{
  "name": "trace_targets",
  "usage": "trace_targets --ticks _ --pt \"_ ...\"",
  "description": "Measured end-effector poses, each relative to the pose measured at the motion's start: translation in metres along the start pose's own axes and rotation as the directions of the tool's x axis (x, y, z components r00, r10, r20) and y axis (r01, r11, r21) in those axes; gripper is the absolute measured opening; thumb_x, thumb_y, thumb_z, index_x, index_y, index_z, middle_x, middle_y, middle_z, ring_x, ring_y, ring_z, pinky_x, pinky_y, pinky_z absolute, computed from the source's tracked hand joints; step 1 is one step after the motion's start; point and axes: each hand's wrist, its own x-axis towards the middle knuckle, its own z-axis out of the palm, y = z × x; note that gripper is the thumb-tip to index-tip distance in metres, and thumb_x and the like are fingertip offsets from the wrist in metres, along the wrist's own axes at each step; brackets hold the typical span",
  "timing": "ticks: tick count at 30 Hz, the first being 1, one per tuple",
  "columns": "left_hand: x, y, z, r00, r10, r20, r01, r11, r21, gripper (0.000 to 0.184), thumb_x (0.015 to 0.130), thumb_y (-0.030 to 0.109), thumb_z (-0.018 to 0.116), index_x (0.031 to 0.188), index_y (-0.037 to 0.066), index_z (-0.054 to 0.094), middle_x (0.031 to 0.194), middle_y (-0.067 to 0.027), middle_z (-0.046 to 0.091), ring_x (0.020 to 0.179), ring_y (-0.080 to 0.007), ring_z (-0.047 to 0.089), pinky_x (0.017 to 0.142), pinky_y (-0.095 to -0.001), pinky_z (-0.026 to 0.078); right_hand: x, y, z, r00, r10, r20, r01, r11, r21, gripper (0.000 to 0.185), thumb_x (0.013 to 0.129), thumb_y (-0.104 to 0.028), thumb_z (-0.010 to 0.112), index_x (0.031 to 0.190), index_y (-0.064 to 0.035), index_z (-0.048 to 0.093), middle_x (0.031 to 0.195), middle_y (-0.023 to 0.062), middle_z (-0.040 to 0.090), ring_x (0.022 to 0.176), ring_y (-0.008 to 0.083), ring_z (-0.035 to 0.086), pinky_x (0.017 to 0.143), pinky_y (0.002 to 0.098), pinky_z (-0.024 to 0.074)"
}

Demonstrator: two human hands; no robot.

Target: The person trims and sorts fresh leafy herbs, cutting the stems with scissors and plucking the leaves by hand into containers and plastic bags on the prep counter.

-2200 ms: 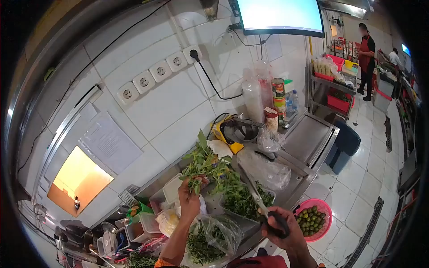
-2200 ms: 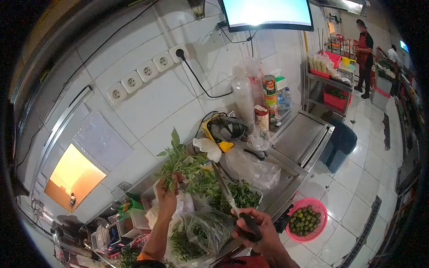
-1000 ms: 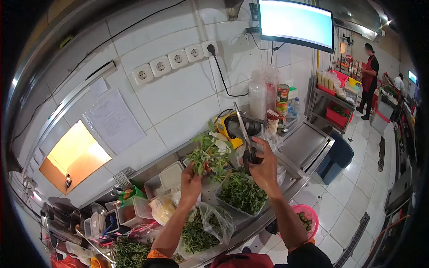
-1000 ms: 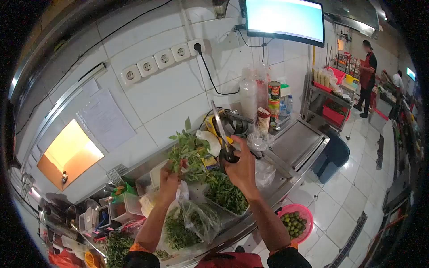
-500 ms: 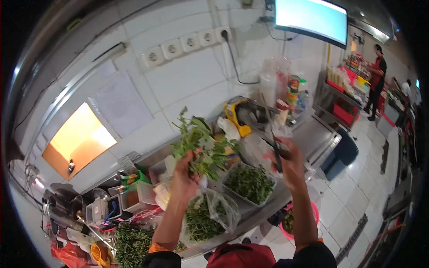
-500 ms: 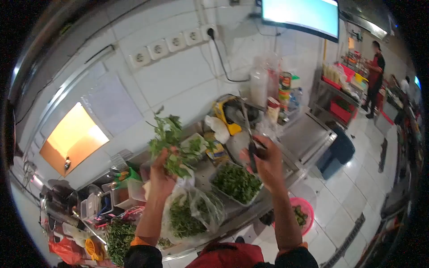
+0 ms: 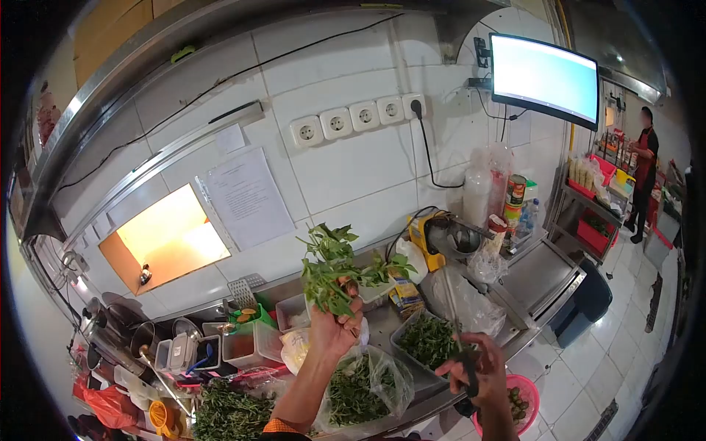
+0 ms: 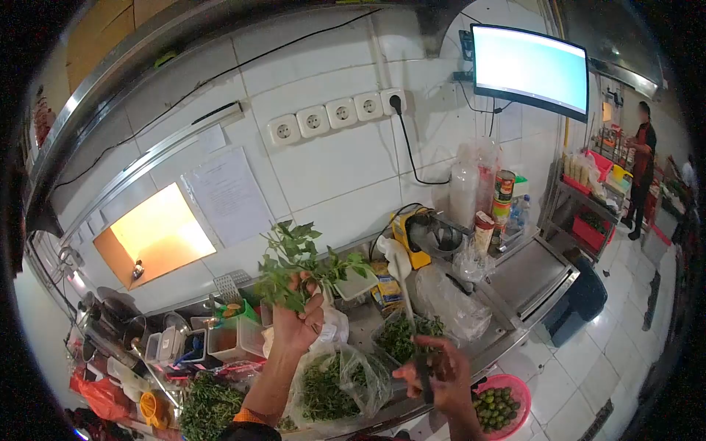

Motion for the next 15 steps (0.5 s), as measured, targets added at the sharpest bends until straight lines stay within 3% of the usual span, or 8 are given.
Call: trace_targets --ticks 3,10,12,15 --pt "0.002 0.0 0.007 0.998 -0.021 0.065 0.025 0.998 -0.063 0.019 0.098 0.025 0.04 0.103 0.009 0.049 0.086 -0.0046 0.052 0.05 -0.0081 0.033 0.039 -0.0208 0.027 -0.009 -0.003 0.007 0.999 0.034 0.038 -0.035 0.999 0.009 0.052 0.075 -0.004 0.072 0.12 0.0056 0.048 0.073 0.0231 0.066 0.045 0.0193 0.058 0.041 0.0276 0.0439" --pt "0.006 -0.004 0.009 0.999 -0.017 0.032 0.019 0.998 -0.055 0.019 0.099 0.02 0.037 0.106 0.008 0.049 0.085 -0.0046 0.052 0.049 -0.0073 0.031 0.038 -0.0193 0.025 -0.017 -0.009 0.017 0.994 0.098 0.053 -0.1 0.994 0.039 0.047 0.075 0.007 0.068 0.119 0.009 0.051 0.074 0.0215 0.066 0.048 0.0193 0.06 0.041 0.0279 0.0454" --pt "0.007 -0.005 0.013 0.997 -0.024 -0.067 0.02 0.998 -0.066 0.022 0.098 0.017 0.034 0.108 0.007 0.051 0.085 -0.0047 0.052 0.049 -0.0071 0.032 0.037 -0.0194 0.026 -0.017 -0.009 0.019 0.974 0.183 0.13 -0.185 0.983 0.001 0.05 0.079 -0.002 0.072 0.124 0.0055 0.051 0.08 0.0115 0.068 0.058 0.0105 0.06 0.05 0.0251 0.0472" --pt "0.011 -0.007 0.008 0.999 -0.041 0.005 0.041 0.996 -0.073 0.025 0.098 0.014 0.031 0.11 0.007 0.052 0.086 -0.0045 0.052 0.05 -0.0068 0.032 0.037 -0.0191 0.025 -0.013 -0.007 0.031 0.985 0.132 0.113 -0.116 0.984 -0.138 0.05 0.079 -0.003 0.073 0.124 0.0036 0.053 0.077 0.0068 0.066 0.058 0.0083 0.057 0.051 0.0245 0.0453"
